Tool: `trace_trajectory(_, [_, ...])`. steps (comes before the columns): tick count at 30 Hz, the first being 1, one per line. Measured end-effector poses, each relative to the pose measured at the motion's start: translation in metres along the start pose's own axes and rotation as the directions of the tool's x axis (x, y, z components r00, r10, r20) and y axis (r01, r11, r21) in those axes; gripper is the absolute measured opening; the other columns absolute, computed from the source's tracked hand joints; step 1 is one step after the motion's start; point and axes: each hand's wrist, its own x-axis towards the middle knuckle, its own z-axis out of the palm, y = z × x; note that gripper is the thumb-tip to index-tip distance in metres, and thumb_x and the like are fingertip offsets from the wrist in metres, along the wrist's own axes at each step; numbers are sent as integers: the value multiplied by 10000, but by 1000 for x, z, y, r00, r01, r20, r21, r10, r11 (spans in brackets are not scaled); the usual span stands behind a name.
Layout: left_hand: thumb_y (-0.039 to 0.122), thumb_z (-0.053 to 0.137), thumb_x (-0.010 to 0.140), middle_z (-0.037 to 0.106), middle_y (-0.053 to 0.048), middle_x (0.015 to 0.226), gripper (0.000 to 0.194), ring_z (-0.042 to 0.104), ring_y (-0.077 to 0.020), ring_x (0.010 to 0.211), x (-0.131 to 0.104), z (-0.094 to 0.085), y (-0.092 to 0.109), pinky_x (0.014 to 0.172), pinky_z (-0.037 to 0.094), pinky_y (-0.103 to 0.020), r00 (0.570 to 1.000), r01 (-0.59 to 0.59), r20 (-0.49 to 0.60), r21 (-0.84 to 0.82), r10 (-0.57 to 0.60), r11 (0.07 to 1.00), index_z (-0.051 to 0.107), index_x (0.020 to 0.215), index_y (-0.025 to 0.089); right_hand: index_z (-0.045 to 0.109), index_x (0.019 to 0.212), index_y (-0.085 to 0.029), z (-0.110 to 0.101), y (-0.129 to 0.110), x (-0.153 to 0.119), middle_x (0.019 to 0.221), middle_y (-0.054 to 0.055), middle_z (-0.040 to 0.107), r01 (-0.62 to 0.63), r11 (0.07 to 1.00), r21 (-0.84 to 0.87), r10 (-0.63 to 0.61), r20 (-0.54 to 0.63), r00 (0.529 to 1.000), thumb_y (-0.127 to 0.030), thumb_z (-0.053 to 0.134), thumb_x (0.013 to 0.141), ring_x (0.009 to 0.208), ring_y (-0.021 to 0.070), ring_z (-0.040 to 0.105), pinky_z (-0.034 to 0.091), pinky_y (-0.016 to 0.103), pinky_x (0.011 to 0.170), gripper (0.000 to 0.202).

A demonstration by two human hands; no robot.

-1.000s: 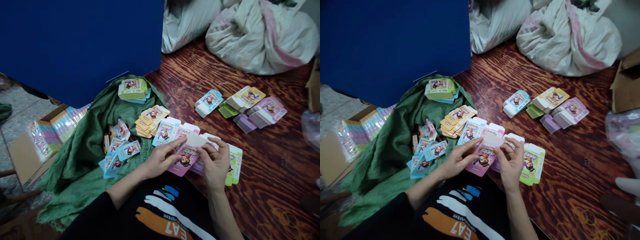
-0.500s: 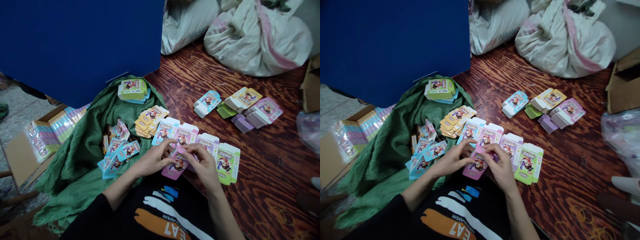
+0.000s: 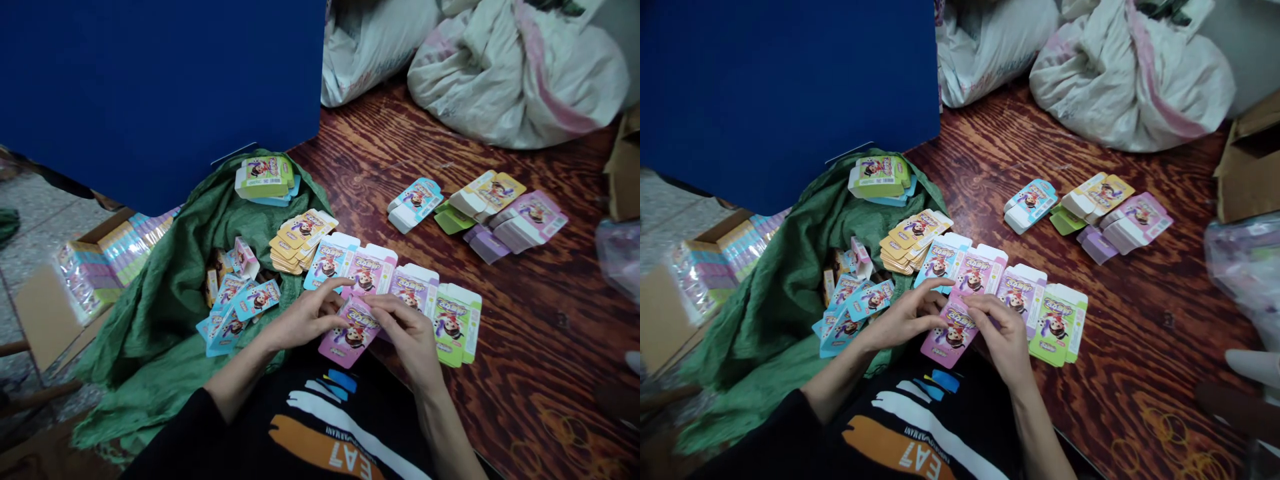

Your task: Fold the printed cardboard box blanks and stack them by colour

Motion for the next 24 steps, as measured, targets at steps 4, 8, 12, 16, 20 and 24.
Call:
trace_trajectory(4, [269,724,903,630,10,913,611,643,-135,751,1,0,-1,677,491,-240,999,-44,17,6,44,999,482,1463,259,811,1069,-297,3,4,-14,1085,52,798,154,981,-117,-162,-57,985,-166,678,925,993,202,751,606,330,865,235])
trace_trajectory(8, [308,657,966,685,-11,904,382,587,-123,712,3,-2,1,687,464,-235,992,-103,91,200,86,974,639,1339,230,812,1016,-282,-1,6,-13,1014,49,793,183,976,-119,-176,62,982,-169,678,930,925,190,755,610,310,816,195])
trace_trajectory(12, [365,626,984,734,-31,955,378,629,-141,749,-10,-23,12,719,486,-238,990,-90,136,343,45,935,654,1333,221,794,1000,-256,-10,11,8,1051,68,786,158,969,-190,-125,178,976,-279,627,979,983,223,745,597,347,849,169])
trace_trajectory(16, [435,566,989,753,-57,1161,441,702,-194,850,-54,-75,28,749,528,-273,980,189,-163,596,-113,781,627,1384,250,662,1314,-224,-12,20,37,1350,126,681,84,802,-591,-64,55,996,-314,646,944,1115,314,701,585,426,844,382])
trace_trajectory(20, [450,527,984,713,-110,1318,533,704,-322,1128,-94,-112,30,942,554,-419,810,543,-585,721,-41,430,564,1468,231,501,1470,-198,-4,26,56,1446,167,585,55,491,-869,85,110,990,-277,660,909,993,344,713,551,416,673,588])
trace_trajectory(24, [491,531,998,600,-121,1492,557,569,-307,1375,-86,-98,25,1169,442,-476,859,323,-481,772,172,547,550,1468,194,581,1311,-200,-1,28,66,1218,135,628,78,418,-905,59,112,992,-230,641,895,747,249,666,439,340,559,422])
